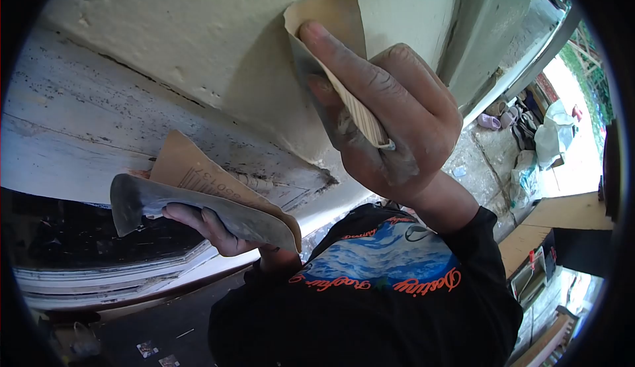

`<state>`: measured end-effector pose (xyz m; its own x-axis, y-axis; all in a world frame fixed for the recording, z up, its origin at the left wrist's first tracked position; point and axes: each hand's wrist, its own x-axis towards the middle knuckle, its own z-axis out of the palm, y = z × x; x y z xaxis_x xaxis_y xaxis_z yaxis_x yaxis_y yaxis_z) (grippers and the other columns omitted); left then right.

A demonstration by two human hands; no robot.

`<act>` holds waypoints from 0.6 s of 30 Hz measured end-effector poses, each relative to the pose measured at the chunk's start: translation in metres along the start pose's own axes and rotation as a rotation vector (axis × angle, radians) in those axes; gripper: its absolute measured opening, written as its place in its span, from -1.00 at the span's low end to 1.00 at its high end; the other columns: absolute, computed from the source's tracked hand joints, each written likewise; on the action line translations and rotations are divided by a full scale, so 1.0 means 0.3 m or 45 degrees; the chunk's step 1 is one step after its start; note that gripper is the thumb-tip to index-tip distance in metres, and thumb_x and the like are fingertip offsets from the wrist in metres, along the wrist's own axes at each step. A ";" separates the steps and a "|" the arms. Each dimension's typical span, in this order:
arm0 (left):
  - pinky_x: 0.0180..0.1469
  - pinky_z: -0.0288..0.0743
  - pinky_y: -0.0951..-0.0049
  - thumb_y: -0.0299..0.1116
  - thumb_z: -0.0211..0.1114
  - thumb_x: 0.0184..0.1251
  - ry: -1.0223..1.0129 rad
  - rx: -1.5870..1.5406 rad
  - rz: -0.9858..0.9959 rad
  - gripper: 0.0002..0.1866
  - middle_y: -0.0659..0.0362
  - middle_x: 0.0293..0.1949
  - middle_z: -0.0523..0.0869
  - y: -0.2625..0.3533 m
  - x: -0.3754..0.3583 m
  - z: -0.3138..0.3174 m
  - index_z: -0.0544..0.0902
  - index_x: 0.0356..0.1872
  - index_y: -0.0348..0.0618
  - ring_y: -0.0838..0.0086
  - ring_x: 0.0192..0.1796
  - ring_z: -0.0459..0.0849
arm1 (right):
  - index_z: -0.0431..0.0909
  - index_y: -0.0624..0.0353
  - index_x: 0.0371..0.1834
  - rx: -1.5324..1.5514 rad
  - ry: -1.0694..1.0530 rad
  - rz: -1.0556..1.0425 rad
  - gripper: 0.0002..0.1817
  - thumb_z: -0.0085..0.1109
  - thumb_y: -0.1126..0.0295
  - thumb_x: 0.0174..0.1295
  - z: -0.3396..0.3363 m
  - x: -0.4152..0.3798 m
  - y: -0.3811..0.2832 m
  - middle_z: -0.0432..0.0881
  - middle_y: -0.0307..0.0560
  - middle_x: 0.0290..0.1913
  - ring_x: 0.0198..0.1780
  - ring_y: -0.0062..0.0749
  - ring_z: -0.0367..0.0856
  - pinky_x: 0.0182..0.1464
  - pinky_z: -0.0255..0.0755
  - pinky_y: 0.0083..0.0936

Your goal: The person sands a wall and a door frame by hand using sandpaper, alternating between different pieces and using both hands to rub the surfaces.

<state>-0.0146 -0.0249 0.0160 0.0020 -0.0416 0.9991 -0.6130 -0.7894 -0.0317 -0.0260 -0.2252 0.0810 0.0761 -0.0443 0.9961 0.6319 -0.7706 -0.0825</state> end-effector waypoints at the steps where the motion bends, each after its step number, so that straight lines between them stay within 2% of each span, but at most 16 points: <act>1: 0.29 0.21 -0.06 -0.16 -0.25 0.49 -0.011 0.002 -0.004 -0.55 -0.26 0.32 0.16 -0.002 -0.005 -0.003 0.29 0.23 -0.22 -0.12 0.35 0.16 | 0.58 0.28 0.00 0.023 0.026 -0.002 -0.51 0.34 0.53 -0.12 0.007 0.001 -0.004 0.36 -0.27 -0.64 -0.66 -0.58 0.24 -0.65 0.14 -0.60; 5: 0.29 0.21 -0.08 -0.17 -0.24 0.49 0.074 -0.121 0.013 -0.56 -0.25 0.32 0.17 -0.012 -0.006 0.017 0.31 0.22 -0.23 -0.12 0.35 0.17 | 0.59 0.30 -0.03 0.071 -0.110 0.109 -0.52 0.34 0.53 -0.15 0.007 -0.076 -0.053 0.35 -0.26 -0.65 -0.67 -0.57 0.24 -0.65 0.13 -0.60; 9: 0.29 0.23 -0.04 -0.22 -0.26 0.50 0.057 -0.179 -0.006 -0.59 -0.24 0.31 0.17 0.003 0.002 0.017 0.27 0.23 -0.22 -0.08 0.34 0.19 | 0.60 0.34 -0.06 0.030 0.030 0.058 -0.48 0.37 0.54 -0.25 0.030 -0.039 -0.026 0.38 -0.24 -0.64 -0.67 -0.58 0.22 -0.66 0.11 -0.60; 10: 0.29 0.23 -0.04 -0.22 -0.26 0.50 0.041 -0.186 -0.004 -0.59 -0.24 0.31 0.17 0.002 0.003 0.014 0.27 0.23 -0.22 -0.08 0.34 0.19 | 0.60 0.30 -0.06 -0.008 0.057 0.023 -0.42 0.37 0.44 -0.32 0.035 -0.032 -0.020 0.32 -0.28 -0.63 -0.66 -0.58 0.23 -0.68 0.12 -0.60; 11: 0.29 0.23 -0.04 -0.25 -0.27 0.51 0.026 -0.055 0.019 -0.60 -0.24 0.31 0.18 0.003 0.003 0.009 0.26 0.23 -0.22 -0.08 0.34 0.19 | 0.60 0.26 -0.07 -0.045 0.077 -0.017 -0.37 0.36 0.33 -0.40 0.035 -0.033 -0.020 0.27 -0.32 -0.61 -0.65 -0.59 0.24 -0.70 0.14 -0.61; 12: 0.29 0.24 -0.03 -0.28 -0.28 0.51 0.019 0.078 0.039 -0.61 -0.24 0.31 0.18 0.003 0.001 0.008 0.26 0.23 -0.22 -0.09 0.34 0.20 | 0.60 0.26 -0.08 -0.029 0.004 0.039 -0.36 0.35 0.33 -0.43 0.022 -0.051 -0.036 0.28 -0.32 -0.61 -0.65 -0.59 0.24 -0.69 0.14 -0.62; 15: 0.27 0.28 -0.02 -0.32 -0.25 0.50 0.090 -0.026 0.108 -0.64 -0.24 0.29 0.23 -0.009 0.007 0.027 0.29 0.20 -0.24 -0.09 0.33 0.20 | 0.60 0.26 -0.09 0.001 -0.033 0.071 -0.35 0.34 0.34 -0.47 0.031 -0.107 -0.060 0.28 -0.32 -0.61 -0.65 -0.59 0.24 -0.69 0.14 -0.62; 18: 0.22 0.36 0.03 -0.32 -0.24 0.50 0.036 0.171 0.041 -0.63 -0.23 0.28 0.25 0.007 0.008 0.017 0.26 0.22 -0.23 -0.06 0.32 0.25 | 0.61 0.26 -0.10 -0.034 0.049 0.003 -0.37 0.31 0.35 -0.45 0.045 -0.060 -0.025 0.27 -0.32 -0.62 -0.66 -0.59 0.24 -0.69 0.14 -0.62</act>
<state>-0.0118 -0.0299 0.0181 -0.0393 -0.0522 0.9979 -0.5010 -0.8630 -0.0649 -0.0217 -0.2102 0.0634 0.0476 -0.0700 0.9964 0.6111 -0.7871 -0.0845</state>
